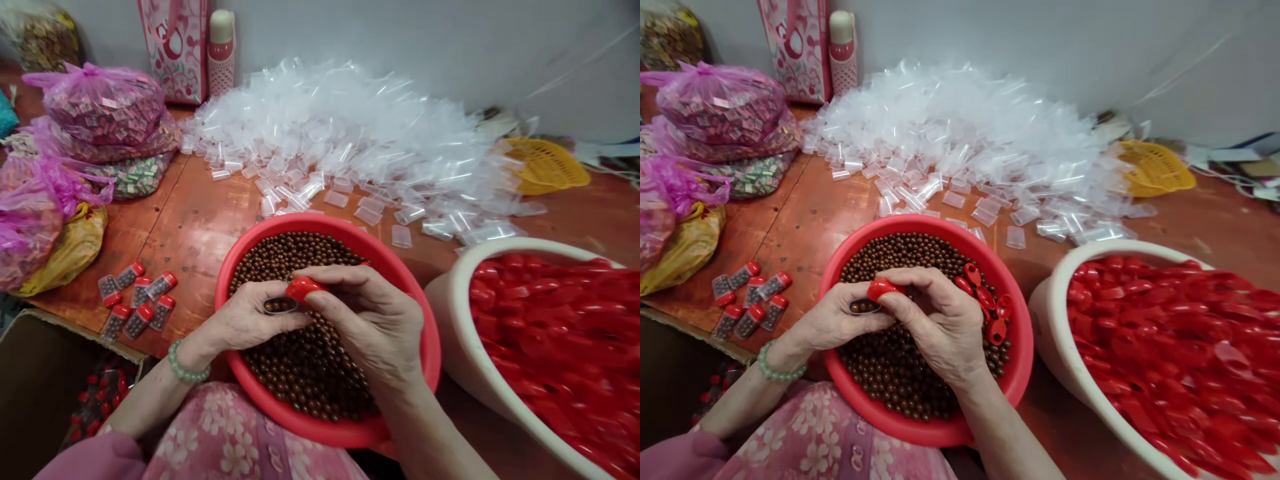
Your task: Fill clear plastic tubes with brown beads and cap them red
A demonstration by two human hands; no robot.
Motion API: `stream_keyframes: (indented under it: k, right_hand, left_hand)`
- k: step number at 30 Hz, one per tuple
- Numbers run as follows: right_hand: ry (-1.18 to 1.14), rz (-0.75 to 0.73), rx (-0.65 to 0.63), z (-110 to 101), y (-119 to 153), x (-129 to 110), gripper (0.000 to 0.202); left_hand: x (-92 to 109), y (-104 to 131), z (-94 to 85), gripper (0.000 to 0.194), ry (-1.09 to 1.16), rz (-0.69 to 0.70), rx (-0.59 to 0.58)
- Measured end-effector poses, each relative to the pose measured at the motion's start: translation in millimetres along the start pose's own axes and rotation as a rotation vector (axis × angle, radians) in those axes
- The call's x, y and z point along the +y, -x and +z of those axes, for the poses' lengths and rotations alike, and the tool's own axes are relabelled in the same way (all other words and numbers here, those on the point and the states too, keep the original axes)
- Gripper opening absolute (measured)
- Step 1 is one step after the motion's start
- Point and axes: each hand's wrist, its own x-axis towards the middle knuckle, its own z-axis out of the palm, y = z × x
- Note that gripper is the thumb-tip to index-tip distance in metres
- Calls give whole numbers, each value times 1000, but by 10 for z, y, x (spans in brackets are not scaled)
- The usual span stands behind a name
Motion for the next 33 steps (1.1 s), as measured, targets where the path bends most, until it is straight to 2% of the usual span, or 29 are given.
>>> stream_keyframes:
  k: [2, 8, 12, 15, 21, 25, 27, 29, 33]
  right_hand:
    - [23, -67, -35, -3, -14, 6, 14]
    - [55, -236, -173, -8, -62, 91, 25]
    - [43, -269, -217, -2, -59, 124, 30]
    - [56, -254, -209, 26, -47, 125, 26]
    - [82, -249, -162, 118, -17, 137, 24]
    - [148, -342, -233, 104, -16, 160, 24]
    - [219, -415, -280, 80, -20, 169, 34]
    - [323, -480, -312, 64, -21, 178, 54]
    - [593, -526, -372, 94, 7, 206, 73]
  left_hand:
    - [-20, -26, -7, 15, 21, -17, -22]
    - [-79, -71, -24, 36, 166, -27, -40]
    - [-117, -81, -57, 38, 128, -8, -95]
    - [-156, -79, -85, 34, 81, -20, -119]
    - [-206, -74, -104, 33, 71, -110, -68]
    - [-209, -63, -115, 38, 74, -184, -75]
    - [-200, -61, -122, 34, 125, -212, -78]
    - [-186, -64, -126, 31, 208, -224, -64]
    - [-174, -82, -124, 41, 385, -285, -43]
